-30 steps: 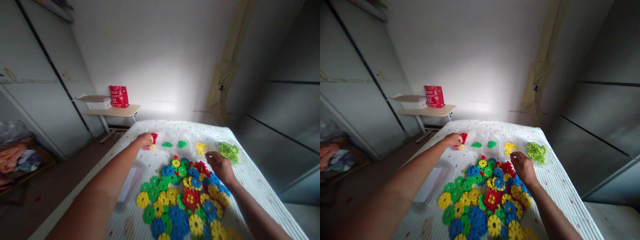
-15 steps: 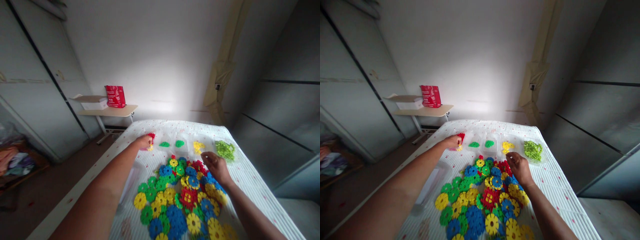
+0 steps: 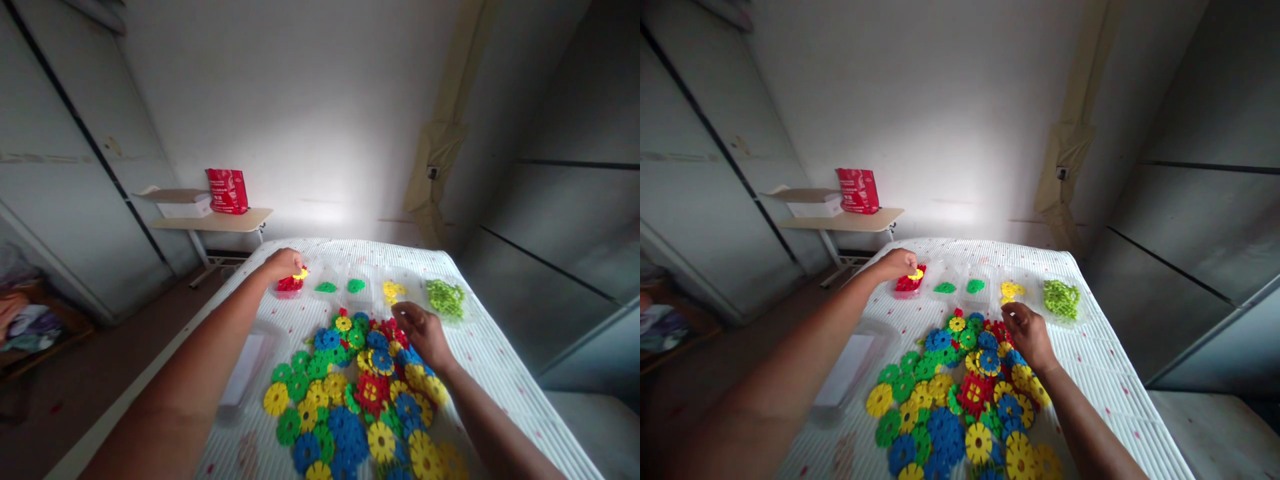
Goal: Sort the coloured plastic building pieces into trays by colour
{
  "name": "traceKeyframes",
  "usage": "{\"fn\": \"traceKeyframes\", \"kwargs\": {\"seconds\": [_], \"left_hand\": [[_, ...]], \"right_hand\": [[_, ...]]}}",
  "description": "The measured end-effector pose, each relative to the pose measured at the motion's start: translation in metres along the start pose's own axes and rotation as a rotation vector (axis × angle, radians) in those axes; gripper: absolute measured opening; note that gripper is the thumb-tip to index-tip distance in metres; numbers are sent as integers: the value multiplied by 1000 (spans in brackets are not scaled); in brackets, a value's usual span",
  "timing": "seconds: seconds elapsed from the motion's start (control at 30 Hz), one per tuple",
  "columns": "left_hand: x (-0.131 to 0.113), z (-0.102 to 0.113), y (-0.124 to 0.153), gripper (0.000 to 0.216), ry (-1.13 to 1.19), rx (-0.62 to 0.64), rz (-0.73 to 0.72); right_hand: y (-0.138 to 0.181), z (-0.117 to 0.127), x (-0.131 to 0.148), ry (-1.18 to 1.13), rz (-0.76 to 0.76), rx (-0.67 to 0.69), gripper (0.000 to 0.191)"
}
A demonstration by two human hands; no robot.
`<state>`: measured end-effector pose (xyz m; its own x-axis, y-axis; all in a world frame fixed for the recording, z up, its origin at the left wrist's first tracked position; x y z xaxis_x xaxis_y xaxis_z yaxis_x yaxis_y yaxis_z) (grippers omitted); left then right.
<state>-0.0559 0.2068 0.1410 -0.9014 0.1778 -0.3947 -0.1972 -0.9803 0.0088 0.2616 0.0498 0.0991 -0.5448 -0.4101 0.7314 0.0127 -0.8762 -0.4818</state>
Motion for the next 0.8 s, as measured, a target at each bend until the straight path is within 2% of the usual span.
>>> {"fn": "traceKeyframes", "kwargs": {"seconds": [0.07,0.13,0.23,0.3,0.37,0.47,0.6,0.7,0.8], "left_hand": [[-21,5,17,8,48,-34,-39],[-47,-2,38,5,117,-37,-98],[-88,-30,70,8,256,9,-194],[-110,-52,87,8,537,60,-273],[-122,-68,97,10,701,67,-291],[-119,-79,107,14,793,-69,-233],[-99,-80,134,14,616,-339,-218],[-83,-87,163,14,389,-438,-232],[-68,-98,186,17,212,-496,-247]], "right_hand": [[0,-10,3,-69,-13,23,22],[1,-22,11,-165,-21,62,25],[5,-39,30,-295,-25,141,32],[8,-45,40,-351,-32,164,28],[10,-43,44,-348,-27,148,23],[1,-22,37,-135,52,47,20],[-28,16,15,255,161,-129,23],[-41,26,5,357,191,-88,26],[-26,24,8,315,221,-47,26]]}}
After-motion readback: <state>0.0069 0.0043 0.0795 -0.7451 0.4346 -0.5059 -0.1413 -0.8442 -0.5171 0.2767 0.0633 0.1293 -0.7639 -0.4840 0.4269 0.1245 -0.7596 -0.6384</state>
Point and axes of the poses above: each hand's wrist, its own y-axis away from the middle knuckle, its own z-axis out of the back of the hand, x = y × z, the point moved 4 cm from there along -y, towards the middle knuckle, and after that the axes turned 6 degrees about -y, right-handed, at the moved point
